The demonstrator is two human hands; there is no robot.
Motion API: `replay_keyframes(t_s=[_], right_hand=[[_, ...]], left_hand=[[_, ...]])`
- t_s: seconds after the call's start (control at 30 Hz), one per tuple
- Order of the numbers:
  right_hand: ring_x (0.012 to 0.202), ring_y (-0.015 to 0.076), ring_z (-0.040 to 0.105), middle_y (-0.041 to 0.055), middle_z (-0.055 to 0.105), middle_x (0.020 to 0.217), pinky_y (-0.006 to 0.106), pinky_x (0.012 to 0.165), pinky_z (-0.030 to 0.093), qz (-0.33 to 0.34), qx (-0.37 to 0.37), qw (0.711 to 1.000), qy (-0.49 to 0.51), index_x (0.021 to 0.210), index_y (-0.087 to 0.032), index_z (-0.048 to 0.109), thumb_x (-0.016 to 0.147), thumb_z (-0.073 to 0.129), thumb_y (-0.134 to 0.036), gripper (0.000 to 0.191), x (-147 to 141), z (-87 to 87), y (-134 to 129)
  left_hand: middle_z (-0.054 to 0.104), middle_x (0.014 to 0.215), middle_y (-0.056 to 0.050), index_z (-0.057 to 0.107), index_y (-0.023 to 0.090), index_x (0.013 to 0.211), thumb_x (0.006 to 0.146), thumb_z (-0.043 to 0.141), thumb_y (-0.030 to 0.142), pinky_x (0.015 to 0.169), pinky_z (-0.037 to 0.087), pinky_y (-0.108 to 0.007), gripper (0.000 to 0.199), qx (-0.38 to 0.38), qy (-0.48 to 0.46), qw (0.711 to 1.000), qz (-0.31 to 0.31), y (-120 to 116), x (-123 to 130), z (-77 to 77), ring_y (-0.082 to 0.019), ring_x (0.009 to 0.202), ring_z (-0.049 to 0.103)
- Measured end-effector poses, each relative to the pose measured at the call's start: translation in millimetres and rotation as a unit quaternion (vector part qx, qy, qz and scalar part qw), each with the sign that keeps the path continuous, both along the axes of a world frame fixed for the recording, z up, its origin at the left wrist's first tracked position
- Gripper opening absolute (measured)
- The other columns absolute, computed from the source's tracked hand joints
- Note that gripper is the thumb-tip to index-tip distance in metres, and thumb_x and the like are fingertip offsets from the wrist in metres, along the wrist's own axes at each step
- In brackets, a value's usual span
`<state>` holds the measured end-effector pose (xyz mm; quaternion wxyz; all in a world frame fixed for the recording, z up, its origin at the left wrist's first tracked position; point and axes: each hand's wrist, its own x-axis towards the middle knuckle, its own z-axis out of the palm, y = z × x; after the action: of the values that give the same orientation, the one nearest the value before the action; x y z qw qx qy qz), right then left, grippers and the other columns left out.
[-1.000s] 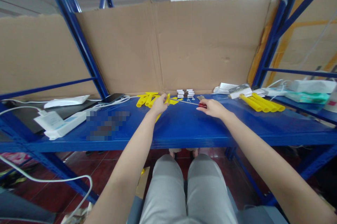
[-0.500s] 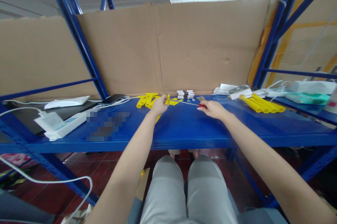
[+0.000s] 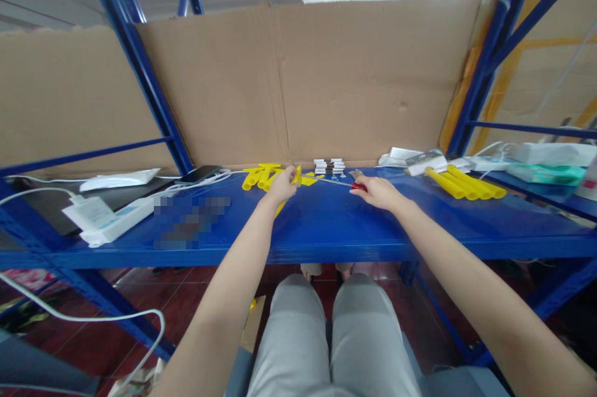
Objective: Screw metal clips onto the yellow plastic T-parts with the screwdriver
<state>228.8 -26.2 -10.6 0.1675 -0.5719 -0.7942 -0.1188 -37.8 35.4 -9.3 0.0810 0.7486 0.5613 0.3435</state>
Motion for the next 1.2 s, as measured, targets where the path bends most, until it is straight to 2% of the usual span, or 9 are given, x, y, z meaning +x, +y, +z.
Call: replay_keyframes(t_s=[0.13,0.27,0.4,0.5,0.63,0.83,1.03,1.2], right_hand=[[0.079,0.0226,0.065,0.0092,0.069,0.086,0.027,0.062,0.038,0.021,-0.023,0.999,0.024,0.092,-0.019,0.057,0.093,0.047,-0.035,0.019,0.0,-4.0,4.1],[0.072,0.0201,0.063,0.0076,0.068,0.085,0.026,0.061,0.038,0.040,-0.024,0.997,0.063,0.099,-0.019,0.053,0.085,0.061,-0.032,0.020,2.3,-7.4,9.5],[0.068,0.0200,0.062,0.0068,0.068,0.082,0.026,0.059,0.035,0.014,0.009,0.999,0.035,0.096,-0.020,0.053,0.087,0.056,-0.031,0.015,3.4,-5.2,8.2],[0.075,0.0228,0.064,0.0081,0.068,0.083,0.027,0.060,0.036,-0.002,0.027,1.000,0.010,0.094,-0.020,0.056,0.090,0.052,-0.036,0.016,1.7,-2.9,4.2],[0.082,0.0246,0.065,0.0099,0.069,0.088,0.028,0.063,0.038,0.010,0.012,1.000,0.008,0.094,-0.020,0.058,0.092,0.050,-0.035,0.018,-0.6,-4.0,3.3],[0.077,0.0216,0.065,0.0082,0.069,0.090,0.026,0.061,0.039,0.013,-0.001,0.999,0.044,0.100,-0.019,0.053,0.085,0.061,-0.031,0.021,0.9,-4.8,7.5],[0.081,0.0251,0.066,0.0098,0.069,0.089,0.028,0.062,0.038,-0.024,0.024,0.999,-0.002,0.099,-0.020,0.056,0.090,0.053,-0.036,0.018,1.2,-2.3,3.5],[0.081,0.0243,0.066,0.0090,0.069,0.088,0.028,0.063,0.039,0.005,0.021,1.000,0.004,0.096,-0.021,0.057,0.091,0.050,-0.036,0.017,2.2,-5.5,4.7]], left_hand=[[0.066,0.110,-0.011,0.055,0.017,0.106,0.078,0.057,0.007,0.063,0.050,-0.024,0.029,-0.008,-0.001,1.000,0.003,-0.4,0.3,0.4,-0.016,0.074,0.066],[0.067,0.106,-0.010,0.055,0.017,0.105,0.077,0.057,0.007,0.063,0.050,-0.025,0.030,-0.002,-0.007,1.000,0.003,-0.7,1.1,0.0,-0.016,0.072,0.066],[0.067,0.106,-0.009,0.055,0.017,0.105,0.077,0.056,0.007,0.062,0.050,-0.026,0.030,-0.003,-0.014,1.000,0.000,-1.8,1.9,0.7,-0.016,0.070,0.065],[0.066,0.107,-0.010,0.054,0.016,0.106,0.079,0.054,0.008,0.061,0.050,-0.025,0.029,-0.007,-0.015,1.000,-0.001,-1.0,1.3,0.9,-0.015,0.068,0.064],[0.066,0.105,-0.009,0.053,0.017,0.108,0.078,0.053,0.008,0.060,0.050,-0.025,0.031,0.001,-0.016,1.000,0.000,2.5,-0.8,-0.8,-0.014,0.068,0.063],[0.066,0.105,-0.009,0.054,0.017,0.108,0.078,0.054,0.008,0.061,0.050,-0.025,0.032,-0.002,-0.022,1.000,-0.002,2.2,-0.3,-1.4,-0.015,0.068,0.064],[0.066,0.107,-0.009,0.054,0.018,0.108,0.078,0.054,0.008,0.062,0.050,-0.026,0.031,-0.008,-0.024,1.000,-0.004,0.3,1.0,0.0,-0.015,0.067,0.065],[0.067,0.105,-0.008,0.055,0.018,0.106,0.078,0.053,0.008,0.064,0.051,-0.027,0.030,-0.003,-0.025,1.000,0.000,-0.7,1.8,0.5,-0.015,0.069,0.065]])
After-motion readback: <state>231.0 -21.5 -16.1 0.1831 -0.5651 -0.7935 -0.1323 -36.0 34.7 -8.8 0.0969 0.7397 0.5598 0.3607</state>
